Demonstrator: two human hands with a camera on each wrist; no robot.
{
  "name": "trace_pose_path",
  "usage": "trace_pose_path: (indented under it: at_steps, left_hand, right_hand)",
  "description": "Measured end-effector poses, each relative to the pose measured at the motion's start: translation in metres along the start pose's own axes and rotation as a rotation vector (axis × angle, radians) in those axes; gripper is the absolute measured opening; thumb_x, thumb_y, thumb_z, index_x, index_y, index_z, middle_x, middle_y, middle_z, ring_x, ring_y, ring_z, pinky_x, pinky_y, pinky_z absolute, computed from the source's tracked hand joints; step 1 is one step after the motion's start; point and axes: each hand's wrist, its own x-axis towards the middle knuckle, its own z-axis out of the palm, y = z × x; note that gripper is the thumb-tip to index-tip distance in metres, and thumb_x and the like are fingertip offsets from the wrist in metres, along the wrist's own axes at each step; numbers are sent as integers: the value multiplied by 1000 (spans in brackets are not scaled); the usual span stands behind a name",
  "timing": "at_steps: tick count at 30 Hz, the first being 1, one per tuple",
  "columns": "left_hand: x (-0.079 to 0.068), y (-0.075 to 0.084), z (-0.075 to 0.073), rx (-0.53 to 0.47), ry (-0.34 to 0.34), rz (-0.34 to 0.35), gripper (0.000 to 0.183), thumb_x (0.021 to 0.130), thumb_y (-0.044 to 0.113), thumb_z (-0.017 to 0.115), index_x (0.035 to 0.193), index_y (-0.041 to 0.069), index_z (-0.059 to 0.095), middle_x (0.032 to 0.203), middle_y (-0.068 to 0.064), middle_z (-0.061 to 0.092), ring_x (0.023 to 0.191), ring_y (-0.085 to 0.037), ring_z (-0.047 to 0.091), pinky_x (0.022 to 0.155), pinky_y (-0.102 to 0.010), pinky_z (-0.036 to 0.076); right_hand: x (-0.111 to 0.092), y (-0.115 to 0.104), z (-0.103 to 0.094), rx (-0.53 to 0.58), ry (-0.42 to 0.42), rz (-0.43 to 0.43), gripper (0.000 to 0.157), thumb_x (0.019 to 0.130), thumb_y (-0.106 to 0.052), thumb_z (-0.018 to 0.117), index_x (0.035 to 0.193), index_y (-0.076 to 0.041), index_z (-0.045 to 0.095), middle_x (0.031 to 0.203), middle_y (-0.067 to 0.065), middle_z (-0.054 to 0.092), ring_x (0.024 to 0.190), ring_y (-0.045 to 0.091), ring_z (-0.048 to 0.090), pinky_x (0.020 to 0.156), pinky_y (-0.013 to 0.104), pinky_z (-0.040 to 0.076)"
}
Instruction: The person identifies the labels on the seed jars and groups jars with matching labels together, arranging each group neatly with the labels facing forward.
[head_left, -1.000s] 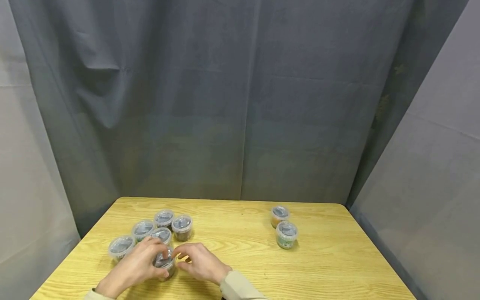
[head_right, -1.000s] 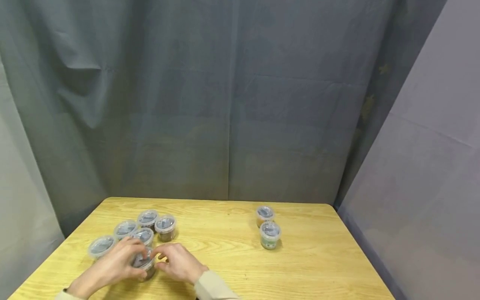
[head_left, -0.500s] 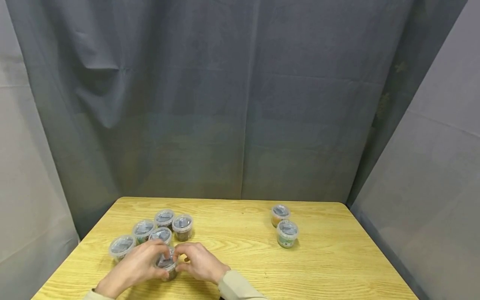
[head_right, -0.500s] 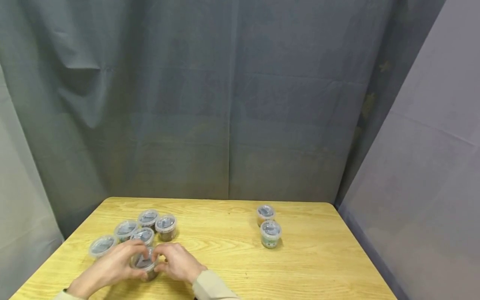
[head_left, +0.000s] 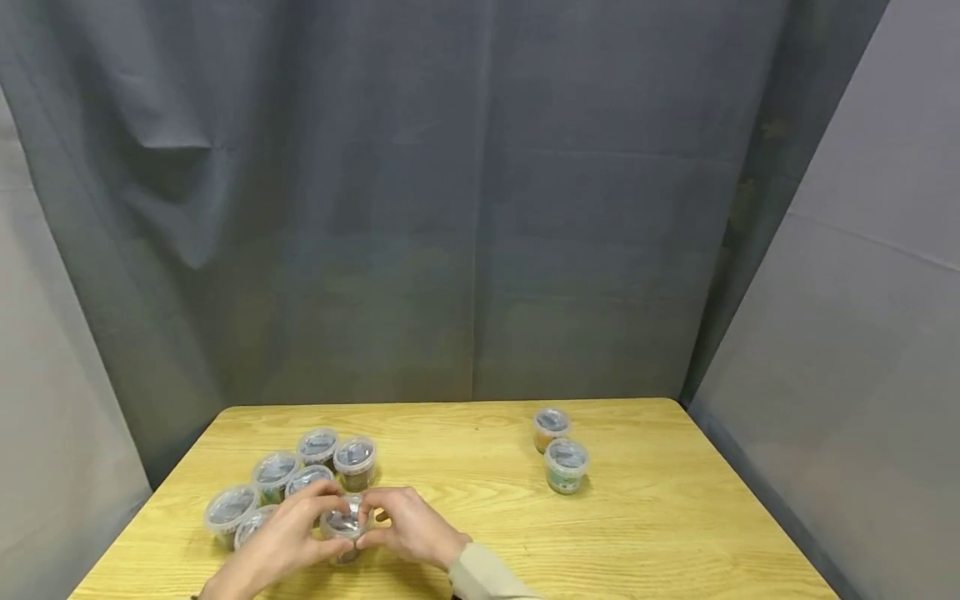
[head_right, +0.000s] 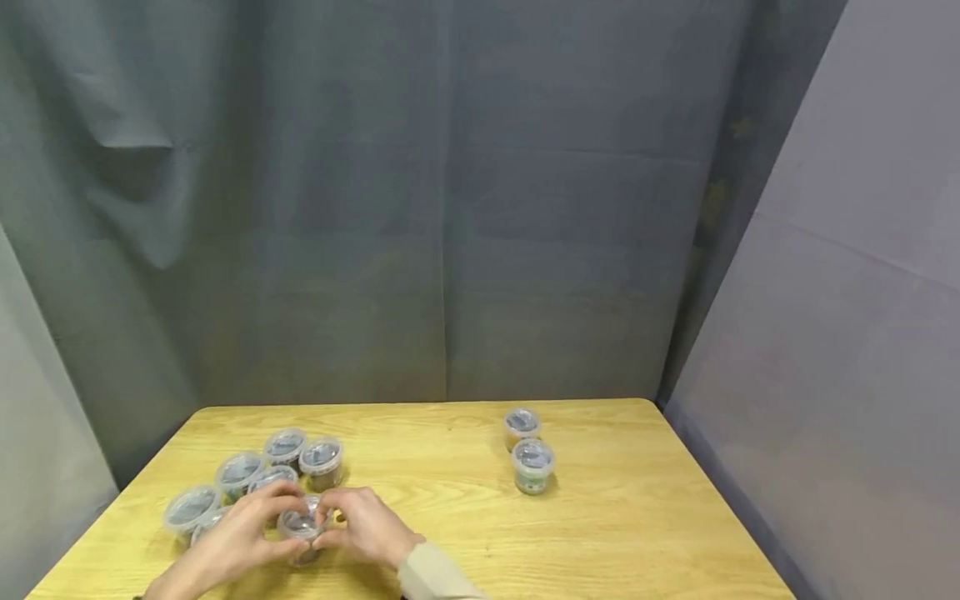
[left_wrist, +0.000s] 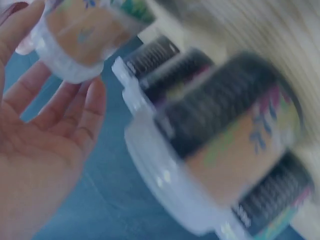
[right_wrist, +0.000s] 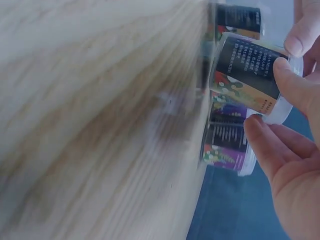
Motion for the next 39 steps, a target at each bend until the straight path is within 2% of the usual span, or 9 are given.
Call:
trace_pose_path:
  at_steps: [4, 8, 13, 18, 21, 26, 33, 39]
  left_hand:
    - [6, 8, 12, -26, 73, -10, 39, 78, 42, 81, 106, 15, 73, 120, -3, 62, 100, -22, 64, 77, -36, 57]
    - [15, 18, 24, -72, 96, -48, 46, 81, 45, 76, 114, 14, 71, 124, -6, 62, 108, -27, 63, 82, -43, 57]
    - [25, 28, 36, -118, 160, -133, 47, 79, 42, 80, 115, 13, 71, 129, -11, 63, 117, -34, 60, 91, -54, 53]
    - [34, 32, 45, -190, 219, -137, 44, 78, 36, 81, 114, 11, 71, 128, -14, 64, 119, -36, 60, 94, -55, 52]
    - [39, 33, 49, -248, 203, -122, 43, 80, 36, 80, 114, 12, 71, 129, -14, 64, 118, -35, 60, 94, -53, 53]
    - [49, 34, 54, -319, 151, -86, 45, 79, 39, 79, 115, 14, 70, 126, -5, 64, 117, -28, 61, 95, -49, 53]
    - [61, 38, 59, -482, 112, -164, 50, 75, 41, 83, 116, 17, 69, 123, 0, 65, 116, -24, 61, 96, -42, 55]
    - [69, 38, 62, -531, 56, -136, 53, 79, 42, 80, 123, 15, 65, 126, -2, 65, 117, -24, 60, 97, -44, 53]
  right_hand:
    - [-7, 6, -6, 32, 56, -12, 18, 85, -28, 75, 87, -18, 59, 108, -9, 68, 103, -4, 61, 82, 14, 54]
    - [-17, 12, -14, 73, 89, 13, 19, 86, -31, 73, 85, -18, 59, 116, -6, 68, 111, 6, 62, 86, 22, 56]
    - [-27, 21, -24, 103, 120, 70, 17, 86, -29, 73, 86, -18, 59, 130, 3, 64, 123, 22, 59, 89, 27, 57]
    - [-33, 29, -34, 158, 133, 96, 15, 86, -26, 73, 87, -17, 61, 132, 6, 63, 125, 28, 57, 92, 32, 57]
    - [-37, 34, -40, 182, 116, 104, 14, 87, -24, 74, 89, -18, 61, 129, 3, 64, 124, 24, 58, 93, 32, 56]
    - [-43, 39, -51, 219, 81, 109, 15, 85, -21, 76, 88, -18, 61, 130, 0, 64, 121, 16, 59, 96, 29, 54]
    - [-51, 43, -61, 239, 80, 165, 17, 86, -24, 76, 85, -17, 61, 136, 6, 60, 125, 25, 58, 98, 31, 53]
    - [-57, 46, -65, 227, 98, 186, 17, 86, -28, 75, 85, -19, 61, 137, 8, 60, 126, 28, 57, 101, 33, 52]
